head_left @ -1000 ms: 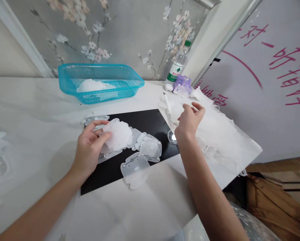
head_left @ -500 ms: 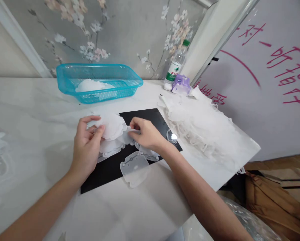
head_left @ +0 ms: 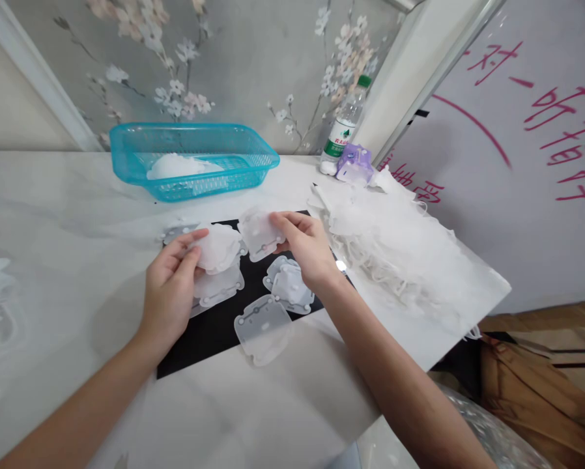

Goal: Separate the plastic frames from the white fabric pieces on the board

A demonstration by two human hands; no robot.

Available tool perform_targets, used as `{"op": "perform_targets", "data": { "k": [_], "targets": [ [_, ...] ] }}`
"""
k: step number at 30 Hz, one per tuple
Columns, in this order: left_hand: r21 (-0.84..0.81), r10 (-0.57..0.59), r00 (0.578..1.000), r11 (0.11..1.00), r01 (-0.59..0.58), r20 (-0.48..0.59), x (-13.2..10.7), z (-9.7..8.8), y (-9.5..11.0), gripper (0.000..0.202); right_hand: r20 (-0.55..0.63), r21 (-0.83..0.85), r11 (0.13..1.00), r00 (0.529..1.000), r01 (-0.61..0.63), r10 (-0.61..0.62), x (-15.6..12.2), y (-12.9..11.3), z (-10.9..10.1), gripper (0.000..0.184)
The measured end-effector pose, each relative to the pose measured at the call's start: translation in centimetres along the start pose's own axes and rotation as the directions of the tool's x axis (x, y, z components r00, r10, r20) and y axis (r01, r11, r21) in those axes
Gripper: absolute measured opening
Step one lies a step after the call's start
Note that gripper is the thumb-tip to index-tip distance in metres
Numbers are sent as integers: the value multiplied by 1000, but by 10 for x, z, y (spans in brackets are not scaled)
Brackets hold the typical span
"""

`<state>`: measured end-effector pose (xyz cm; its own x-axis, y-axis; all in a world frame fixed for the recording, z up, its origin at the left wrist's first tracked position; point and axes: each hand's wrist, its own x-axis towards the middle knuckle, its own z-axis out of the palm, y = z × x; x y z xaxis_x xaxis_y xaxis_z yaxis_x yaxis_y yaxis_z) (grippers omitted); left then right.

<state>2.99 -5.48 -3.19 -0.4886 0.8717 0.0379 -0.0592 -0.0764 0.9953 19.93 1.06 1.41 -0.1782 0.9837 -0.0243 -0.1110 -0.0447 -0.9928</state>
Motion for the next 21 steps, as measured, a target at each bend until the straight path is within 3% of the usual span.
{"op": "perform_targets", "data": {
  "k": [6, 10, 15, 19, 21],
  "targets": [
    [-17, -28, 999, 999, 28, -16, 0, 1, 3, 26, -41, 148, 989, 999, 0, 7, -1, 1, -1, 16],
    [-132, -19, 1000, 991, 21, 9, -2, 3, 7, 19, 79, 175, 982, 995, -72, 59, -3, 1, 2, 15],
    [-109, -4, 999, 994, 10, 54, -1, 1, 6, 25, 230, 97, 983, 965, -155, 130, -6, 5, 10, 9],
    [-45, 42, 997, 998, -39, 69, -1, 0, 5, 44, 238, -15, 991, 962, -134, 134, -5, 11, 13, 9],
    [-76, 64, 995, 995, -58, 81, -3, 0, 5, 59, 206, -99, 991, 972, -91, 110, -5, 14, 13, 23]
  ]
}}
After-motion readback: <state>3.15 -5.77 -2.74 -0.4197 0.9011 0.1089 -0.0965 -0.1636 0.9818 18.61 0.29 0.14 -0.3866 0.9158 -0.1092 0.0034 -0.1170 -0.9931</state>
